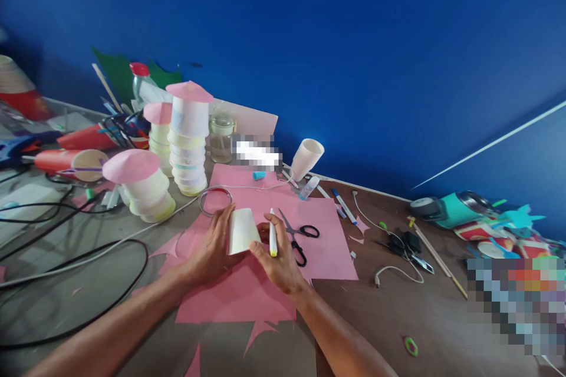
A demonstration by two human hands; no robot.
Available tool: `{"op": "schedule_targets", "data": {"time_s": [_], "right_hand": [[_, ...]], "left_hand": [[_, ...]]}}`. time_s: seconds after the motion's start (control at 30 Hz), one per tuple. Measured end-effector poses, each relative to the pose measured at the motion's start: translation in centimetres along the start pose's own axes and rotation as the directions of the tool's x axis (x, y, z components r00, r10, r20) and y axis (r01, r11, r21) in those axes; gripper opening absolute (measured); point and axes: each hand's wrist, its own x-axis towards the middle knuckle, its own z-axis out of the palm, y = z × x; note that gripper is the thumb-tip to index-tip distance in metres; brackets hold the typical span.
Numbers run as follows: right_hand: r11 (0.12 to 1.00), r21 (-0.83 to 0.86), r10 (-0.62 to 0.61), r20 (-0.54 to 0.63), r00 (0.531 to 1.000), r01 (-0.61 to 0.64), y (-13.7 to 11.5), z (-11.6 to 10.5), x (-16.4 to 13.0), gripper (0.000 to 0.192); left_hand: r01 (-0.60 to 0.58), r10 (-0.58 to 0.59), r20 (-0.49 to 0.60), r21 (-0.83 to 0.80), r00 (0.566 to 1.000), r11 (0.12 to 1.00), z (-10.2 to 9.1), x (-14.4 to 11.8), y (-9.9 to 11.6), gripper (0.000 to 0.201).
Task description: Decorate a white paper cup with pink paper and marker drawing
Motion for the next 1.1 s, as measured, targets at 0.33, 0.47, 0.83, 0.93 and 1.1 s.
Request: {"op": "schedule_targets", "data": {"time_s": [0.33, 0.47, 0.83, 0.93, 1.1], "right_hand": [[0.975, 0.08, -0.194, -0.165, 0.967, 0.209, -0.5, -0.5, -0.3, 0.037], [0.976, 0.133, -0.149, -0.169, 0.974, 0.173, 0.0, -0.4, -0.7, 0.042], [0.97, 0.242, 0.035, -0.297, 0.954, 0.039, -0.2, 0.8, -0.5, 0.035], [0.973, 0.228, 0.035, -0.287, 0.957, 0.033, -0.2, 0.7, -0.5, 0.035], [0.982, 0.178, -0.014, -0.255, 0.967, 0.061, -0.2, 0.6, -0.7, 0.034]], "left_hand": [[-0.04, 0.04, -0.021, -0.005, 0.999, 0.999, 0.1, 0.3, 0.1, 0.077], [-0.072, 0.074, -0.052, 0.044, 0.996, 0.996, 0.1, 0.3, 0.3, 0.08], [-0.058, 0.059, -0.022, 0.053, 0.998, 0.997, -0.2, 0.3, 0.6, 0.073], [-0.06, 0.063, -0.044, 0.061, 0.997, 0.996, 0.0, 0.2, 0.4, 0.08], [-0.113, 0.121, -0.067, 0.117, 0.99, 0.987, 0.5, 0.1, -0.2, 0.081]]}}
